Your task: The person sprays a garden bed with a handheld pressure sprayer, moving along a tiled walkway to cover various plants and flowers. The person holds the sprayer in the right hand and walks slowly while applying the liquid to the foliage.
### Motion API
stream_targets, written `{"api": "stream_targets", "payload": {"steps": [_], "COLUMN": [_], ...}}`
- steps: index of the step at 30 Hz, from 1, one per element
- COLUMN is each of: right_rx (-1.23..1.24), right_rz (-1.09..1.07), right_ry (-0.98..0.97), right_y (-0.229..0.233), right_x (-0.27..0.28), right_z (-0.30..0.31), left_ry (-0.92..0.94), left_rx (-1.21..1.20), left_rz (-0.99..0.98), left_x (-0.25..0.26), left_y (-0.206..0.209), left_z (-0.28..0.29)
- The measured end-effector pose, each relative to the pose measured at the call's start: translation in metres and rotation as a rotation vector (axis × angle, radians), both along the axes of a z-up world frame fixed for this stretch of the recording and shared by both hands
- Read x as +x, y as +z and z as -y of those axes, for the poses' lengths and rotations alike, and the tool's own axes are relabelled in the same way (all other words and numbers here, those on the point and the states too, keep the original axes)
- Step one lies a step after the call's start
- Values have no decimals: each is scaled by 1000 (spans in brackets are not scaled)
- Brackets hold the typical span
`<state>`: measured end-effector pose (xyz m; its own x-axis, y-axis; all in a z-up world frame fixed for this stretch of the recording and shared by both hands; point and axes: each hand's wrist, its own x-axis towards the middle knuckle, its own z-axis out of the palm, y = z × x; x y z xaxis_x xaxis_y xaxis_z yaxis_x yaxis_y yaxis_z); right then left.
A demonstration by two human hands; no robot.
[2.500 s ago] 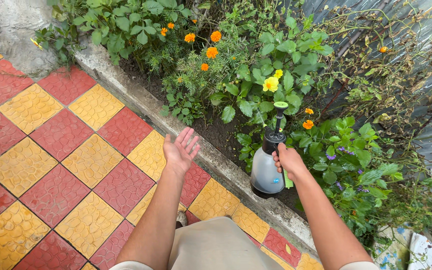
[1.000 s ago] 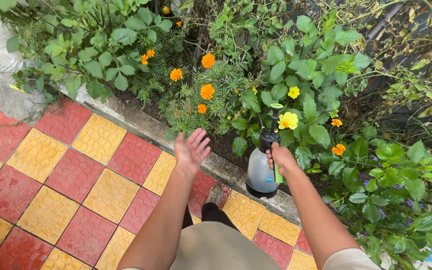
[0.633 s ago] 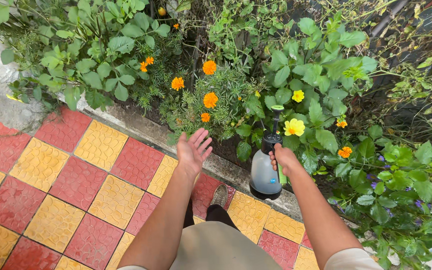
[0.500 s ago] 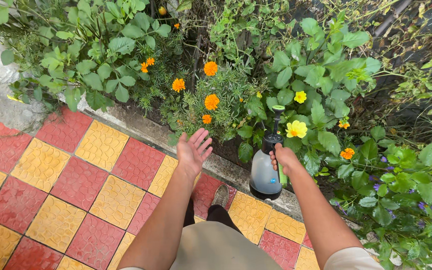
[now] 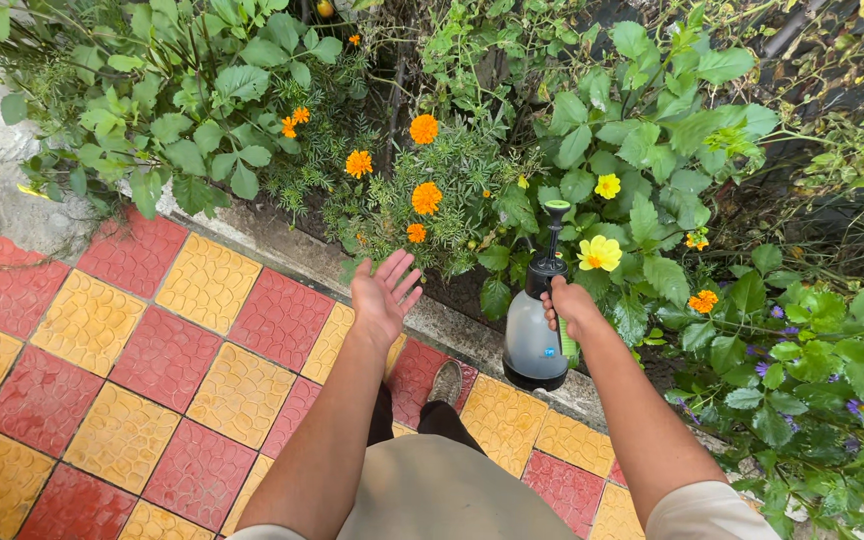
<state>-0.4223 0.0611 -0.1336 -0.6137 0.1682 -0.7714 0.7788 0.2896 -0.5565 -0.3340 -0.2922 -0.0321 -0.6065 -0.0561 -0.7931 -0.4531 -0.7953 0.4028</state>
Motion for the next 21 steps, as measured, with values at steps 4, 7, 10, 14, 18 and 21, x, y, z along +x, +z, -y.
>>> {"api": "stream_targets", "payload": {"steps": [4,7,10,14,18,21], "right_rx": [-9,-5,-7,-17,-7,22], "right_rz": [-18,-12,-11,-14,-4,-65], "right_ry": [-10,-12,10,7,36,2], "right_y": [0,6,9,20,43,44], "right_x": [3,5,5,9,21,40], "right_z": [-2,-3,-4,-5,-1,1], "left_ry": [-5,-7,-14,-17,-23,-13], "left_rx": [6,10,5,9,19,29], "left_rz": [-3,-7,-10,-12,-16,-23], "left_x": [0,1,2,5,5,6], "left_y": [4,5,9,9,9,19], "left_z": [-3,-3,-3,-6,-4,-4]}}
